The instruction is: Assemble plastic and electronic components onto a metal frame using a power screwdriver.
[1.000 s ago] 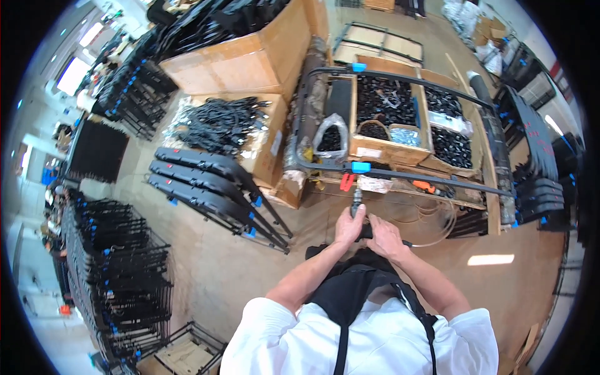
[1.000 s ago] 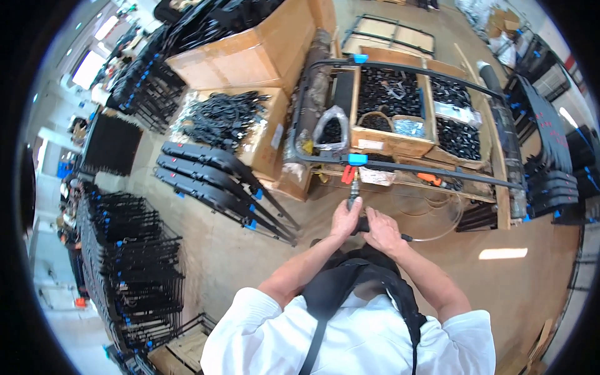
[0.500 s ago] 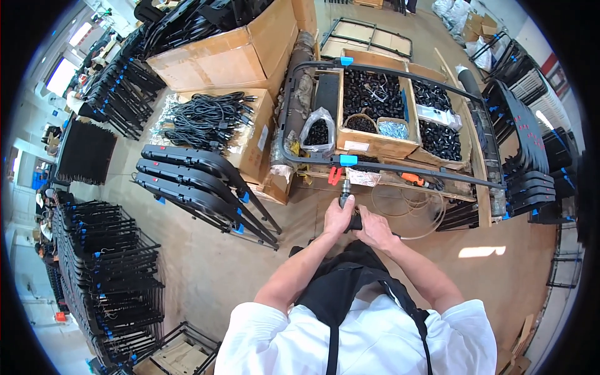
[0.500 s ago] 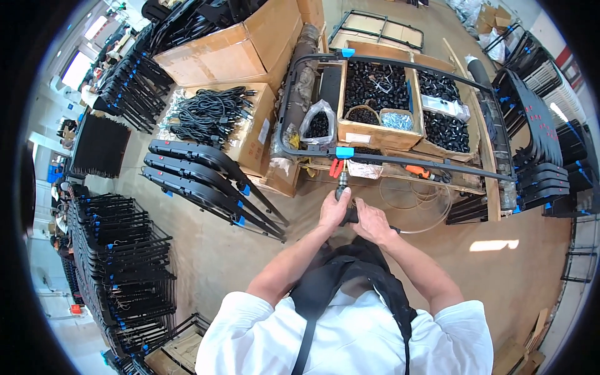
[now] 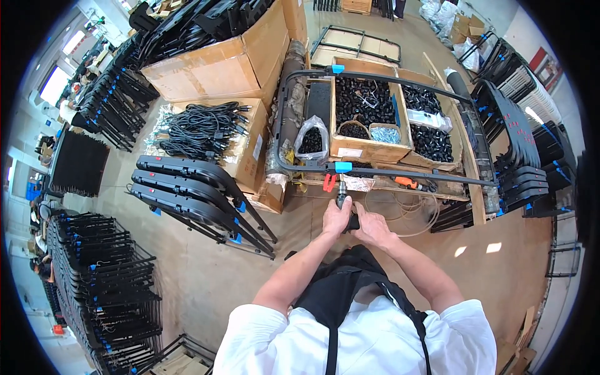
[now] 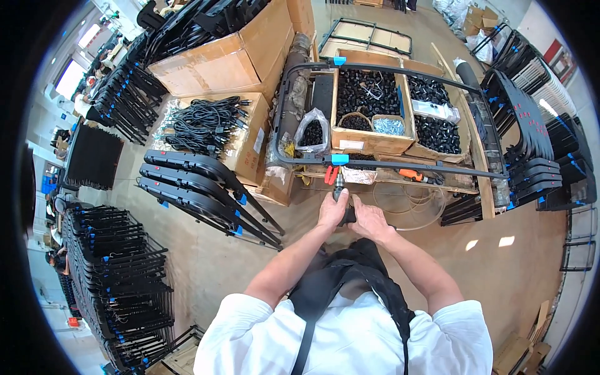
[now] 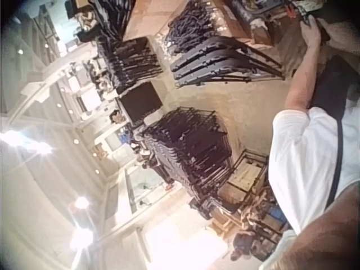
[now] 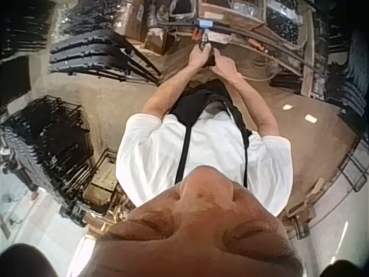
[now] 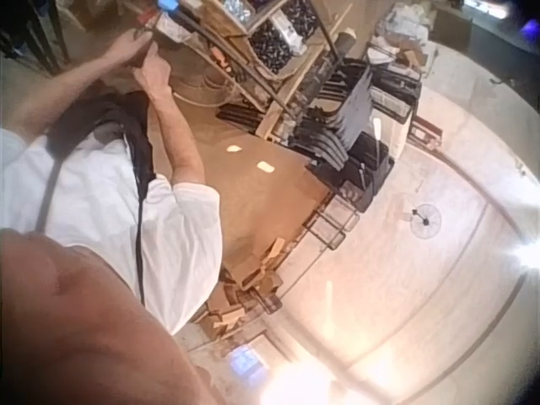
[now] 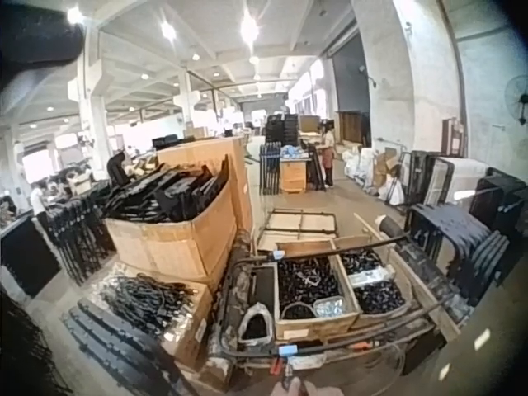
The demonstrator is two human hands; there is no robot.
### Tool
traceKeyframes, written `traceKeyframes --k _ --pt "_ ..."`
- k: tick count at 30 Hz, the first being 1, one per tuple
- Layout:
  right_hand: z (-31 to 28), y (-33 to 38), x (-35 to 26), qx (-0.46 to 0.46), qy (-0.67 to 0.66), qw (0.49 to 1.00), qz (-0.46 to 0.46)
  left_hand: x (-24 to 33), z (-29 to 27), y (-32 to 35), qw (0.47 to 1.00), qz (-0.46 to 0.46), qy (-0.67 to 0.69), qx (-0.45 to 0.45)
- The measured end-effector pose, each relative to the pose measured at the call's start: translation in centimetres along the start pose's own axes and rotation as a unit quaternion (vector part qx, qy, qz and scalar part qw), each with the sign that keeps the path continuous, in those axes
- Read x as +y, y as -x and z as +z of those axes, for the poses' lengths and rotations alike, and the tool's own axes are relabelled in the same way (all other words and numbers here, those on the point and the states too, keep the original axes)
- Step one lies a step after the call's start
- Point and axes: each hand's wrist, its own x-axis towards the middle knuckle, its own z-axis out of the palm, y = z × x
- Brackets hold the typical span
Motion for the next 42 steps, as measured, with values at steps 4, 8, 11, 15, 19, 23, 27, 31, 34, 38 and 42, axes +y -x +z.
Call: traceKeyframes --k 4,8,11,15,19,23,27,31,34,38,42 --pt "-1.0 -0.4 -0.6 -0.046 -0.012 0.999 -0.001 0.1 -0.1 -0.3 1.000 0.002 0.011 0.011" --pt "0.1 -0.5 -0.8 -0.014 0.005 0.999 -0.050 0.3 -0.3 -0.2 1.000 0.012 0.008 0.001" --pt "-0.2 0.3 -1.0 0.005 -0.050 0.998 -0.032 0.8 -0.3 0.4 0.999 -0.014 0.029 -0.025" --pt "0.0 0.6 -1.2 -0.001 -0.055 0.998 -0.013 1.1 -0.9 0.7 0.999 -0.025 0.021 -0.041" --pt "0.1 0.5 -1.9 -0.015 -0.044 0.999 0.007 0.3 -1.3 0.6 0.997 -0.028 0.032 -0.059" --pt "0.5 1.1 -2.0 -0.016 -0.029 0.999 0.024 -1.0 -0.8 0.2 0.995 -0.015 0.042 -0.084" --pt "0.5 1.5 -2.6 0.005 -0.024 1.000 -0.001 -2.1 -0.9 0.3 0.995 -0.009 0.052 -0.084" --pt "1.1 2.3 -2.2 0.005 -0.016 1.000 0.001 -0.4 -1.9 1.9 0.991 -0.015 0.061 -0.119" --pt "2.2 3.9 -1.0 0.000 -0.062 0.998 0.002 -2.5 -1.5 2.6 0.984 -0.044 0.061 -0.159" --pt "0.9 7.1 2.7 0.024 -0.120 0.992 0.035 -2.6 0.5 0.7 0.965 0.003 -0.058 -0.254" --pt "-0.7 10.8 10.6 0.100 -0.107 0.975 0.169 9.3 3.0 -0.9 0.862 0.250 -0.191 -0.397"
